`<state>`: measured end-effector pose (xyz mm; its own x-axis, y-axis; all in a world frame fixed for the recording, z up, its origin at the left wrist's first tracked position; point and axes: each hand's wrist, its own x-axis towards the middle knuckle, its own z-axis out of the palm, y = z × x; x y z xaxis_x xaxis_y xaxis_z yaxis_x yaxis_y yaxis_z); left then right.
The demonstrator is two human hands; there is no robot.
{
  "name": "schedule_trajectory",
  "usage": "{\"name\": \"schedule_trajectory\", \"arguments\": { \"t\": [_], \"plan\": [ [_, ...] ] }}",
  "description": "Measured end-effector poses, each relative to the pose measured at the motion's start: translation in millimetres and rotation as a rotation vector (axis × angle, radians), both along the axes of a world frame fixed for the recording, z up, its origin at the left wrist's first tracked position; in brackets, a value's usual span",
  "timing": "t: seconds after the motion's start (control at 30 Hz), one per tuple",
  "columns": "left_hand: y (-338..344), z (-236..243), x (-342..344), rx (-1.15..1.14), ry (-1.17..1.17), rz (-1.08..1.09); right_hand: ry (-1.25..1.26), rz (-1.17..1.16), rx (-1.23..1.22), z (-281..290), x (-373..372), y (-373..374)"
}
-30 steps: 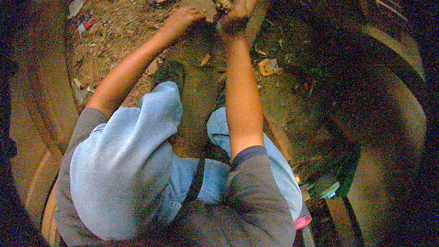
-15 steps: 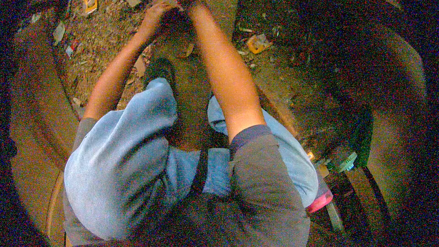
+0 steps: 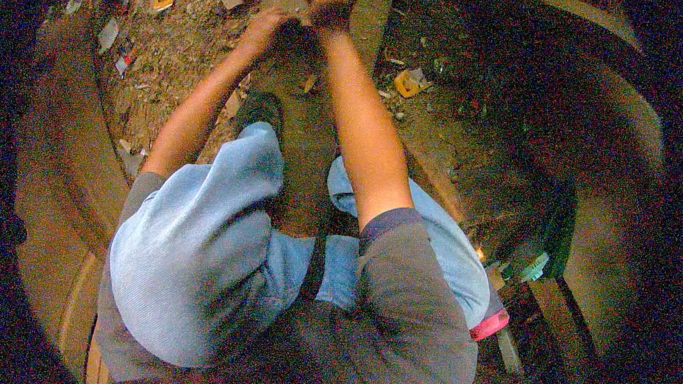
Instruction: The person sits on the floor and uses a knife to shave and shape small wooden pieces. They repeatedly pick up pieces, scrape them with the blade, and place them back down. A second person works on a wooden frame in the background.
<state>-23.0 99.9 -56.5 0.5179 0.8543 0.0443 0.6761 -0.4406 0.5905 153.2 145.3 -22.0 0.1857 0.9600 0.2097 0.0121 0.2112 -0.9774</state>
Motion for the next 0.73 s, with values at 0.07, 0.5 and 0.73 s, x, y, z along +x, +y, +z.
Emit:
{"name": "schedule_trajectory", "arguments": {
  "t": [0.07,0.5,0.73],
  "plan": [
    [0.3,1.8,0.5,-0.104,-0.007,0.046,-0.648,-0.367,0.406,-7.5,-7.4,13.0],
    [-0.6,-9.8,-1.2,0.04,-0.018,-0.016,0.235,-0.042,-0.085,2.8,-3.3,-1.5],
    [5.9,-13.8,-2.2,0.007,0.035,-0.068,-0.101,-0.208,0.008,-18.3,-10.1,-1.2]
  ]
}}
